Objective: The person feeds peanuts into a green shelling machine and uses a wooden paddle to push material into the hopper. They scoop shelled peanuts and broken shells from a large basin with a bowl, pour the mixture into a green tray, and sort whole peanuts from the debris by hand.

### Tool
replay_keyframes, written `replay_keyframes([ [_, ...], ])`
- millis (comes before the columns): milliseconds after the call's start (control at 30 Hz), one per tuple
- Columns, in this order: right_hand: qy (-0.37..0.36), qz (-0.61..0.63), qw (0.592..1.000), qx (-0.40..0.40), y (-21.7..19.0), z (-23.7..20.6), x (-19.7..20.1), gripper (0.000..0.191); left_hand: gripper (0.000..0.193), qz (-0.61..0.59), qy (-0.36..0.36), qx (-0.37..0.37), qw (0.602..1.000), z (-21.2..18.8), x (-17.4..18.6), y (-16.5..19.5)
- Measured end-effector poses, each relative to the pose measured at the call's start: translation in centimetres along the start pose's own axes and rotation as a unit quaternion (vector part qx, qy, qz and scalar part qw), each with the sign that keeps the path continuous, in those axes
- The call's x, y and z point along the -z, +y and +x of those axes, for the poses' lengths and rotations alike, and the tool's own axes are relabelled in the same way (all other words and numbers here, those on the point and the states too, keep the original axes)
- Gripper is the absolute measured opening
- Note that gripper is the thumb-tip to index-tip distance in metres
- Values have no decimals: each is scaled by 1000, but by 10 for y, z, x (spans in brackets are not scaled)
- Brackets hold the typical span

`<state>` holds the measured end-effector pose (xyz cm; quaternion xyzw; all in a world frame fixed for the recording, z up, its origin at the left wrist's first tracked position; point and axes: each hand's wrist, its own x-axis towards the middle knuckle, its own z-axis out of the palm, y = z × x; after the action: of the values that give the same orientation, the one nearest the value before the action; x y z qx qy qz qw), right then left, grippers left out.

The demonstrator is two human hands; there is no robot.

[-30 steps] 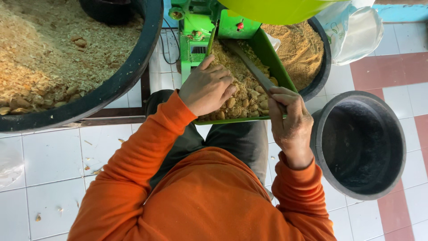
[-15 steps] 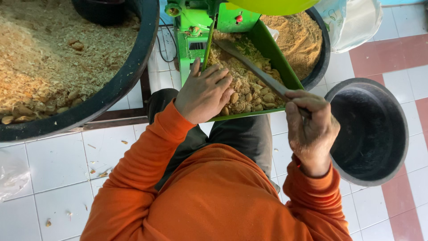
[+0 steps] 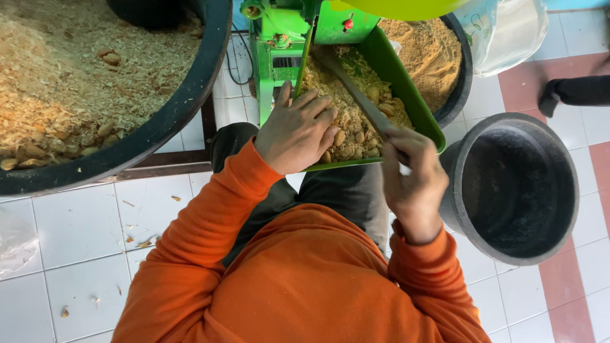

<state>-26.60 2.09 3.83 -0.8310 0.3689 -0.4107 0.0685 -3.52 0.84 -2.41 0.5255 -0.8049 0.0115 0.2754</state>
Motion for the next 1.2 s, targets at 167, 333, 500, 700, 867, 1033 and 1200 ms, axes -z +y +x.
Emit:
replay_keyframes([
  [167, -17, -48, 999, 1, 10, 20, -7, 17, 30, -4, -24, 4, 1000, 0, 1, 1],
  [333, 1, -77, 996, -50, 9, 1, 83, 8, 31, 0, -9, -14, 1000, -2, -3, -2],
  [500, -46, -39, 990, -127, -4, 13, 150, 8, 36, -9, -15, -10, 1000, -4, -9, -4],
  [700, -118, -89, 989, -28, -8, 45, 130, 10, 36, -5, -11, -9, 1000, -4, -8, -3],
  [867, -82, -151, 985, -6, 6, 38, 109, 13, 35, -13, -9, -4, 1000, -3, -2, -1],
  [1033, -63, -99, 993, -10, 23, 24, 54, 16, 35, -22, 13, -11, 1000, -1, 3, 0],
  [1200, -53, -93, 994, -10, 35, 13, 18, 14, 31, -35, 3, -6, 999, 0, 8, 0],
])
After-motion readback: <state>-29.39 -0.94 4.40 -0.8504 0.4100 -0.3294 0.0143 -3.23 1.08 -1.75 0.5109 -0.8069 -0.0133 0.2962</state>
